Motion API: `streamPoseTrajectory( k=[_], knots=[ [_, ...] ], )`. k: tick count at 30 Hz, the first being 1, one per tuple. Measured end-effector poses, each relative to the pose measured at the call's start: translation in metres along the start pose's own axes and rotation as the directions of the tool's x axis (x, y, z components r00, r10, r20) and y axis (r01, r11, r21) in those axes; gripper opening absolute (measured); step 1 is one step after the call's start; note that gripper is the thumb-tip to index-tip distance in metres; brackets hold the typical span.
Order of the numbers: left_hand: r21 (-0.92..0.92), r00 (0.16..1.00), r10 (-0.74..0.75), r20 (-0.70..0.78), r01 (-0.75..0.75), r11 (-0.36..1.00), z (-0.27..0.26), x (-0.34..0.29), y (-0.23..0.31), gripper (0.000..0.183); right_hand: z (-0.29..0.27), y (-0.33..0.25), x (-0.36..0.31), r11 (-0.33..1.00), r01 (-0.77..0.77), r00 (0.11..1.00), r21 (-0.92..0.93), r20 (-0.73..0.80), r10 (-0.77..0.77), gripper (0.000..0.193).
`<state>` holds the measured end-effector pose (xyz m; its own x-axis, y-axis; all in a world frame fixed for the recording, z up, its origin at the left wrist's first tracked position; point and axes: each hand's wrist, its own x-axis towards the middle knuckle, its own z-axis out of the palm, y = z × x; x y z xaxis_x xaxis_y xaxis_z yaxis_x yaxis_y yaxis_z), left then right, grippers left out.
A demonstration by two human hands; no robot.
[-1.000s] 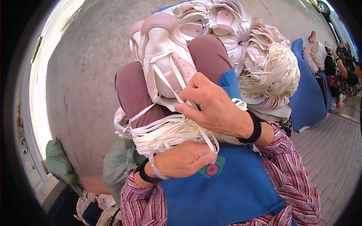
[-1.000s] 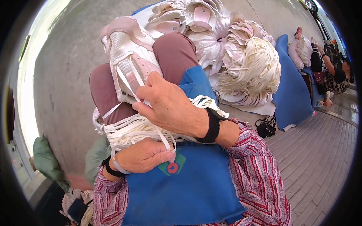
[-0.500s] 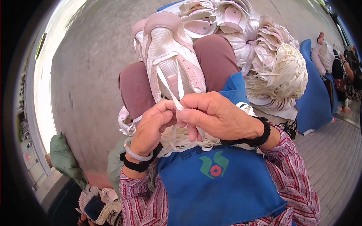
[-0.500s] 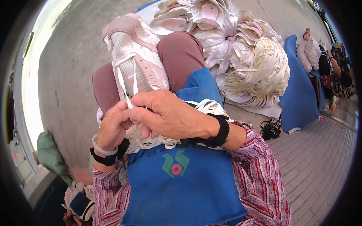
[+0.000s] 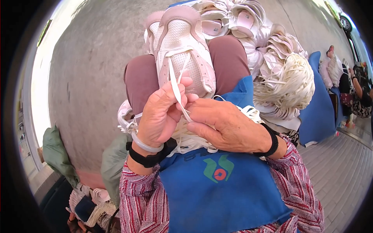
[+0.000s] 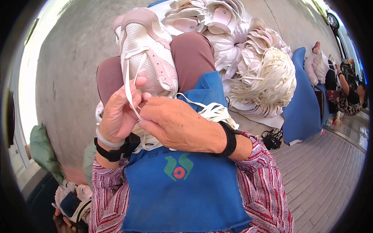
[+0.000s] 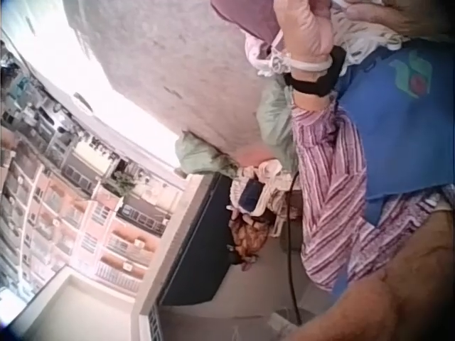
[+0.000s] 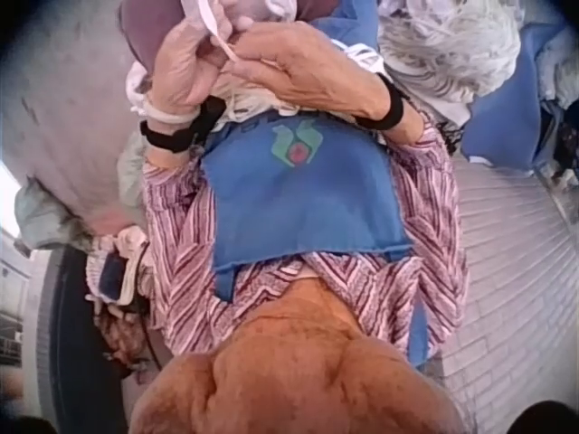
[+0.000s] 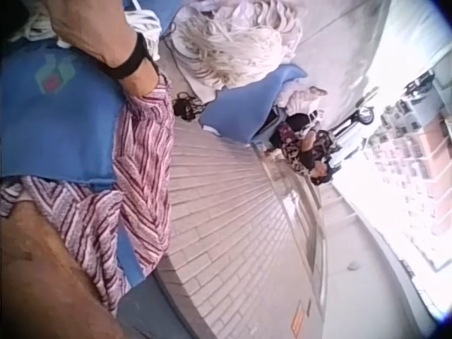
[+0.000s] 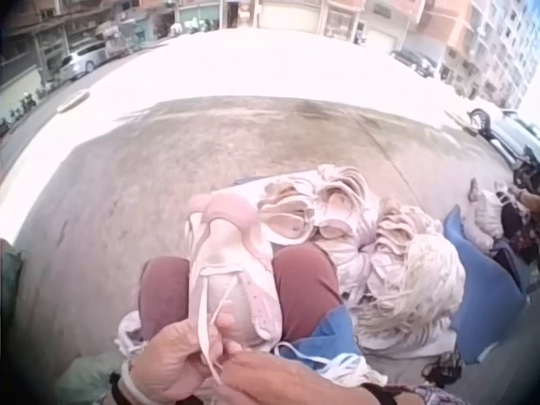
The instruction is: Threading shoelaces through the eyelets of pink and white shoe uppers as part of a manufacturing assembly process.
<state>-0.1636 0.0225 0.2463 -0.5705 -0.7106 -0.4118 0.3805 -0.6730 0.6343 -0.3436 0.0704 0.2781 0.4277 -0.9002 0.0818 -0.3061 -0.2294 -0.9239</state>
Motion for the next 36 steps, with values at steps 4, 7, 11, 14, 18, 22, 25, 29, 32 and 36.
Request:
streamPoseTrajectory(
  k=[4,7,11,14,18,22,25,29,32,36],
  knots=[
    [0.292,0.985,0.074,-0.158,-0.025,0.956,0.002,-0.014,0.004,0.037,-0.026,-0.001,-0.011,0.999,-0.034,0.999,0.034,-0.026,0.035,0.016],
    [0.345,0.983,0.091,-0.157,-0.032,0.938,-0.008,-0.026,0.012,0.027,-0.046,0.009,-0.019,0.914,-0.274,0.948,0.298,-0.079,0.31,0.026],
    [0.202,0.988,0.032,-0.154,-0.001,0.979,-0.036,-0.039,0.024,0.027,-0.064,0.035,-0.021,0.733,-0.332,0.817,0.593,-0.208,0.538,0.031],
    [0.04,0.978,0.026,-0.205,-0.018,0.999,-0.055,-0.05,0.028,0.032,-0.07,0.047,-0.023,0.679,-0.245,0.824,0.691,-0.221,0.522,0.028],
    [-0.251,0.987,0.077,-0.144,-0.112,0.961,-0.077,-0.061,0.034,0.033,-0.082,0.049,-0.024,0.594,-0.157,0.856,0.789,-0.191,0.48,0.024],
    [-0.537,0.94,0.313,-0.133,-0.334,0.775,-0.107,-0.075,0.042,0.035,-0.093,0.042,-0.028,0.841,-0.21,0.859,0.498,-0.316,0.402,0.02],
    [-0.646,0.847,0.516,-0.13,-0.467,0.604,-0.139,-0.092,0.046,0.03,-0.097,0.048,-0.028,0.923,-0.353,0.826,0.156,-0.411,0.385,0.019],
    [-0.423,0.606,0.59,-0.533,-0.795,0.434,-0.181,-0.126,0.053,0.02,-0.104,0.063,-0.034,0.855,-0.434,0.767,0.284,-0.381,0.516,0.02],
    [0.023,0.21,0.474,-0.855,-0.898,0.439,-0.202,-0.144,0.065,0.033,-0.115,0.07,-0.039,0.775,-0.308,0.776,0.551,-0.326,0.541,0.021],
    [0.206,-0.017,0.528,-0.849,-0.931,0.301,-0.201,-0.161,0.079,0.045,-0.12,0.077,-0.033,0.882,-0.382,0.701,0.274,-0.536,0.47,0.02]
  ],
)
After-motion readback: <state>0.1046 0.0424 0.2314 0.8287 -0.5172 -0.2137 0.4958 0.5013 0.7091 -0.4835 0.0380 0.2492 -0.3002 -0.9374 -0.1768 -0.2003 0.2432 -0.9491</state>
